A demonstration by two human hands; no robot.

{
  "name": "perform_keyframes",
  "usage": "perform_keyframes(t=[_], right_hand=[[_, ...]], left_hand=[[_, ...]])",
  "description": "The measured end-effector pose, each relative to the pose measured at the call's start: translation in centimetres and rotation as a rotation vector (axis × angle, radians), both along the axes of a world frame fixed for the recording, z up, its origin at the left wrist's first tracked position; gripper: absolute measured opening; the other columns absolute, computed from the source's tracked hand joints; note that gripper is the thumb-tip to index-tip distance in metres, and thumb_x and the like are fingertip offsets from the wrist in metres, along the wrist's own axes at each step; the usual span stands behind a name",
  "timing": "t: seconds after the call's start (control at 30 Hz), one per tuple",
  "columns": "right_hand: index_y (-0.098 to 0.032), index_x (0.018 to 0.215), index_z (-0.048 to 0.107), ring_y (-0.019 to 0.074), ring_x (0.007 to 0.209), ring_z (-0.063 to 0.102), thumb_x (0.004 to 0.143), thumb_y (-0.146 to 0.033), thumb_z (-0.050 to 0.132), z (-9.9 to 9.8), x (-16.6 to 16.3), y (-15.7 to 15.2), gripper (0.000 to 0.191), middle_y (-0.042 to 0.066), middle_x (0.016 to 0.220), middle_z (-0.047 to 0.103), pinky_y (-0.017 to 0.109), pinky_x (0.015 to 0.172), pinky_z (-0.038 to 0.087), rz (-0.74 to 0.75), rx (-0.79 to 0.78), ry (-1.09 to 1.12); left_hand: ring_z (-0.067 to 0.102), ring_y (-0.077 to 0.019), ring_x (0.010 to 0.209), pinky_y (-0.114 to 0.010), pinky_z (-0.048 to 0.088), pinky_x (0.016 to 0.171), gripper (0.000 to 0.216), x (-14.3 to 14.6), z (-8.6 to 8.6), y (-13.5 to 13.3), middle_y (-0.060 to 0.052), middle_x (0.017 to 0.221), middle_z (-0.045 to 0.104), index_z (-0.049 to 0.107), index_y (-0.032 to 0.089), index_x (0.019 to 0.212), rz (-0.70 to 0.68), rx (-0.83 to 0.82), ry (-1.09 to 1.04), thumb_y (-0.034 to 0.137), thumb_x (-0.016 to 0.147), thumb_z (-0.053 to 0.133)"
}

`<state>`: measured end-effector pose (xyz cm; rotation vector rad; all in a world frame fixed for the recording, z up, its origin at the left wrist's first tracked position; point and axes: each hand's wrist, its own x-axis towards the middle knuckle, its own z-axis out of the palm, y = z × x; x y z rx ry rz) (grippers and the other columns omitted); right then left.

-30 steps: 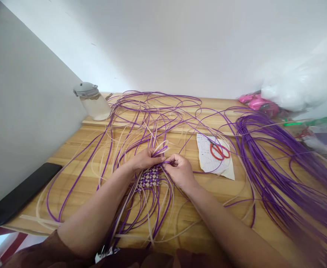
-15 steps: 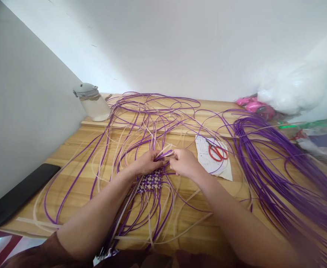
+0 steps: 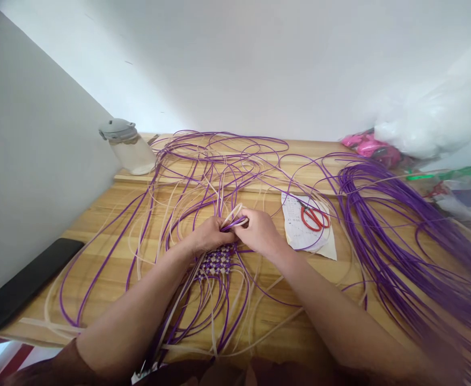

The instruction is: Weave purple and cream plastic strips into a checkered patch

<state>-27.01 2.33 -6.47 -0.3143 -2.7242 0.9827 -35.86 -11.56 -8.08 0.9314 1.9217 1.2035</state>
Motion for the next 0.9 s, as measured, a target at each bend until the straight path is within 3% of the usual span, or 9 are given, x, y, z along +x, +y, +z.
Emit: perform_keyframes(t=[0.17,0.37,0.47,0.6,0.77,0.9], right_hand=[[-0.019,0.088,0.067,0.0131,0.059,0.058,0.08,-0.02,0.054,-0.4,0.0,-0.2,0.015,0.001,0.071,0.068,0.021,0.054,0.037,-0.024,-0.01,0.075],[-0.017,0.099,0.063,0.0176,0.076,0.064,0.083,-0.017,0.053,-1.3,-0.1,-0.5,0.02,0.006,0.084,0.07,0.025,0.068,0.043,0.017,0.094,0.211],[-0.018,0.096,0.064,0.0175,0.077,0.064,0.083,-0.017,0.053,-1.7,-0.3,-0.6,0.017,0.005,0.082,0.07,0.025,0.07,0.044,-0.005,0.061,0.23],[-0.018,0.092,0.065,0.0154,0.066,0.062,0.082,-0.02,0.053,-1.8,-0.8,-0.6,0.015,0.003,0.076,0.069,0.024,0.061,0.042,-0.079,0.005,0.164],[-0.018,0.091,0.062,0.0143,0.068,0.062,0.086,-0.03,0.054,-0.7,0.4,-0.7,0.015,0.002,0.08,0.068,0.023,0.061,0.044,-0.116,-0.179,0.185],[-0.02,0.079,0.062,0.0141,0.069,0.06,0.081,-0.038,0.063,0.2,3.5,-1.6,0.019,0.001,0.079,0.067,0.025,0.066,0.044,-0.052,-0.041,0.167]], left_hand=[[0.03,-0.0069,0.051,-0.022,0.025,0.051,0.024,0.0,0.0,0.0,0.007,0.053,0.036,0.046,0.016,0.056,-0.015,0.023,-0.055,0.031,0.066,0.063],[0.037,-0.0085,0.056,-0.022,0.031,0.056,0.027,-0.3,-1.3,0.0,0.005,0.059,0.043,0.055,0.015,0.066,-0.016,0.063,-0.093,0.038,0.064,0.068],[0.037,-0.0083,0.055,-0.022,0.03,0.055,0.023,-0.4,-1.7,0.1,0.006,0.059,0.043,0.053,0.015,0.066,0.002,0.105,-0.131,0.032,0.063,0.068],[0.032,-0.0069,0.053,-0.022,0.026,0.053,0.023,-0.4,-1.7,0.3,0.007,0.055,0.039,0.048,0.015,0.061,-0.011,0.136,-0.184,0.028,0.063,0.066],[0.034,-0.0064,0.053,-0.021,0.027,0.053,0.02,-0.4,-1.3,0.3,0.006,0.057,0.042,0.054,0.013,0.068,-0.034,0.19,-0.23,0.028,0.063,0.068],[0.039,-0.0073,0.052,-0.021,0.03,0.051,0.025,-0.5,-1.1,0.2,0.004,0.057,0.048,0.056,0.012,0.067,-0.02,0.151,-0.212,0.033,0.062,0.07]])
